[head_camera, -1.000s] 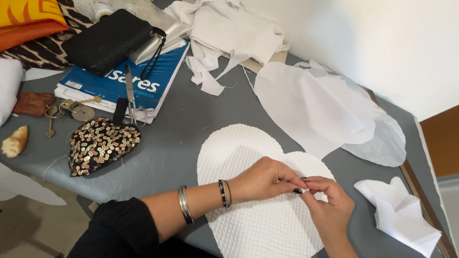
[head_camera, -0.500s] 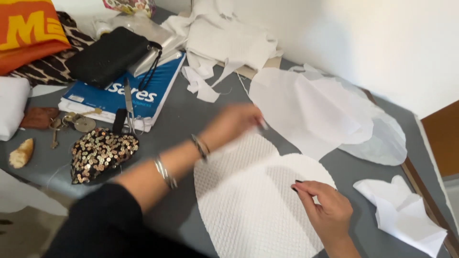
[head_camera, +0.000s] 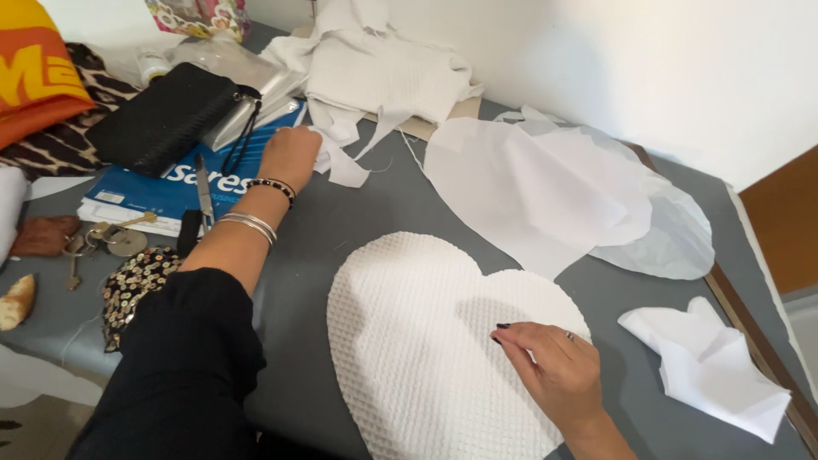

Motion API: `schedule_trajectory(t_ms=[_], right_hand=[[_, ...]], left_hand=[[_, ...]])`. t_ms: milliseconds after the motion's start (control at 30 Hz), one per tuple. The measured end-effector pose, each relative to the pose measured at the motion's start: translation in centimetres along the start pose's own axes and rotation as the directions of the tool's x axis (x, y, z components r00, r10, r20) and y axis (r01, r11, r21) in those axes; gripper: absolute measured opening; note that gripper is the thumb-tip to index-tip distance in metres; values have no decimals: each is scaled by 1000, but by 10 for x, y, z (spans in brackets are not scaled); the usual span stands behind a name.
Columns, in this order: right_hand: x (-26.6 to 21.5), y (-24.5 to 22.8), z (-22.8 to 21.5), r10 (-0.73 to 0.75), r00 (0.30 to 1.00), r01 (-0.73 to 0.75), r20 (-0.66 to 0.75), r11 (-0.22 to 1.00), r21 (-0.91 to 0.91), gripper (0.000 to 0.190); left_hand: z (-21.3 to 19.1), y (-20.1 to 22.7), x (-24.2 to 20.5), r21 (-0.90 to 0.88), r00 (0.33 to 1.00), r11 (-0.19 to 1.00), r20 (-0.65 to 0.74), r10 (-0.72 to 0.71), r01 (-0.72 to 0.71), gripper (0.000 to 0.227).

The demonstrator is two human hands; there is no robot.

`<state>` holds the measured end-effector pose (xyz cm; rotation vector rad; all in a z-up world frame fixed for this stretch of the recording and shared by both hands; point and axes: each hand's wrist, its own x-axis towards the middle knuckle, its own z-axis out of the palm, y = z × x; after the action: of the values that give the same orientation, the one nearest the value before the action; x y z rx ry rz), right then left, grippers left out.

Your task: Assembling a heart-shaped fabric pillow by sewing small fabric pieces onto a base

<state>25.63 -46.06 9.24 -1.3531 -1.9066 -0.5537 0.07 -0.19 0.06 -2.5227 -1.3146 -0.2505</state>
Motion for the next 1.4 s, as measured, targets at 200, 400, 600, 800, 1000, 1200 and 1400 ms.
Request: schedule_trajectory(t_ms=[200, 400, 600, 800, 1000, 1200, 1400], right_hand=[[-1, 1, 2, -3, 1000, 4, 27, 1000, -16, 6], [-5, 6, 4, 9, 1000, -9, 24, 1000, 7, 7], [-8, 7, 4, 6, 1000, -6, 24, 1000, -9, 9], [-6, 20, -7, 73, 996, -71, 48, 996, -47, 6], [-5, 31, -19, 687, 722, -667, -87, 724, 176, 12], [-30, 84, -30, 590, 777, -563, -217, 807, 177, 33], [-20, 86, -31, 634, 730, -602, -255, 773, 200, 52]], left_hand=[[18, -1, 4, -237, 991, 964, -30, -127, 117, 21], [-43, 6, 4, -384, 983, 922, -148, -108, 44, 52], [-130, 14, -12, -429, 974, 901, -223, -35, -66, 64], [-184, 19, -52, -433, 807, 808, -584, 87, -400, 13], [-196, 52, -128, -411, 713, 801, -701, 28, -435, 13], [-114, 58, -144, -619, 757, 714, -624, -193, -328, 20], [-111, 39, -146, -465, 733, 763, -680, 16, -449, 41]])
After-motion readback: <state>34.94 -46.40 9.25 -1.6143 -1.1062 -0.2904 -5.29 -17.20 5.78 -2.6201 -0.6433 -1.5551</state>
